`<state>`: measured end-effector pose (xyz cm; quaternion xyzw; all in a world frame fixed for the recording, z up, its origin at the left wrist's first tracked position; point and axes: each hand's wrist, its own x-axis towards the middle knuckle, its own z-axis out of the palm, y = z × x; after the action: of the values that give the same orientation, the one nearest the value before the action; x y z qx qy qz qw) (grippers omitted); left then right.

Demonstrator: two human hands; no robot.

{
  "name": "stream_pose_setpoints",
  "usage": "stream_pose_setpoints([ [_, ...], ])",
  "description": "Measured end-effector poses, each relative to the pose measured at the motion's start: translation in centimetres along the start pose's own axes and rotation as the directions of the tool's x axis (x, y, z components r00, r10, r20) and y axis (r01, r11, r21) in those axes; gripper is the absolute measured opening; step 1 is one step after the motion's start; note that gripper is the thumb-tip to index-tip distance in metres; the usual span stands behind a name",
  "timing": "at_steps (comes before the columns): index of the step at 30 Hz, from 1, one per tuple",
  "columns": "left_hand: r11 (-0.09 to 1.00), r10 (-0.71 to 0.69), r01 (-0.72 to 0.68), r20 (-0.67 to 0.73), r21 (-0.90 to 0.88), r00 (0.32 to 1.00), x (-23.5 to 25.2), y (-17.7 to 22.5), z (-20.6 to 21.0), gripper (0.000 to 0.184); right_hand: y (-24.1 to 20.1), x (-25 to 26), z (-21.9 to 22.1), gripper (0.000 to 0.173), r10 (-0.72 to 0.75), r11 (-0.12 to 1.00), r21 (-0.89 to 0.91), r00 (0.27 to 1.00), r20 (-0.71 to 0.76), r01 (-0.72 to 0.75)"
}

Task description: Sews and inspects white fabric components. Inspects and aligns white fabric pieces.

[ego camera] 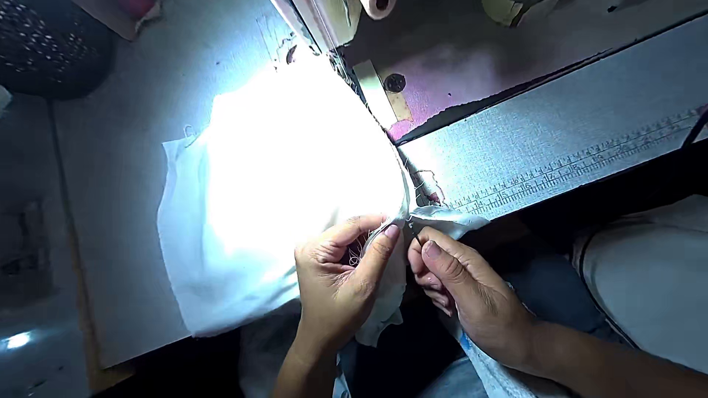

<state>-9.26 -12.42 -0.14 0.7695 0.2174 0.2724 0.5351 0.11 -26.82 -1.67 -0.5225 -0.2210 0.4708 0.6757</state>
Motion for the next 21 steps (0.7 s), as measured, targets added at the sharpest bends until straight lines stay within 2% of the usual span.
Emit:
stream_pose_setpoints([
  [4, 0.998, -0.003, 0.003, 0.003, -0.060, 1.000, 0.01, -0.13, -0.12, 0.011, 0.27, 0.03, 0.24, 0.030, 0.050, 0.998, 0.029, 0.998, -0.043, -0.049],
  [15, 0.997, 0.019, -0.017, 0.029, -0.072, 0.999, -0.07, -0.34, -0.38, 0.013, -0.06, 0.54, 0.64, 0.028, -0.062, 0.998, -0.023, 0.995, -0.082, 0.061],
  [21, 0.997, 0.028, -0.026, 0.031, -0.073, 0.999, -0.01, -0.41, -0.39, 0.013, -0.16, 0.71, 0.59, 0.027, -0.070, 0.997, -0.025, 0.993, -0.098, 0.068],
])
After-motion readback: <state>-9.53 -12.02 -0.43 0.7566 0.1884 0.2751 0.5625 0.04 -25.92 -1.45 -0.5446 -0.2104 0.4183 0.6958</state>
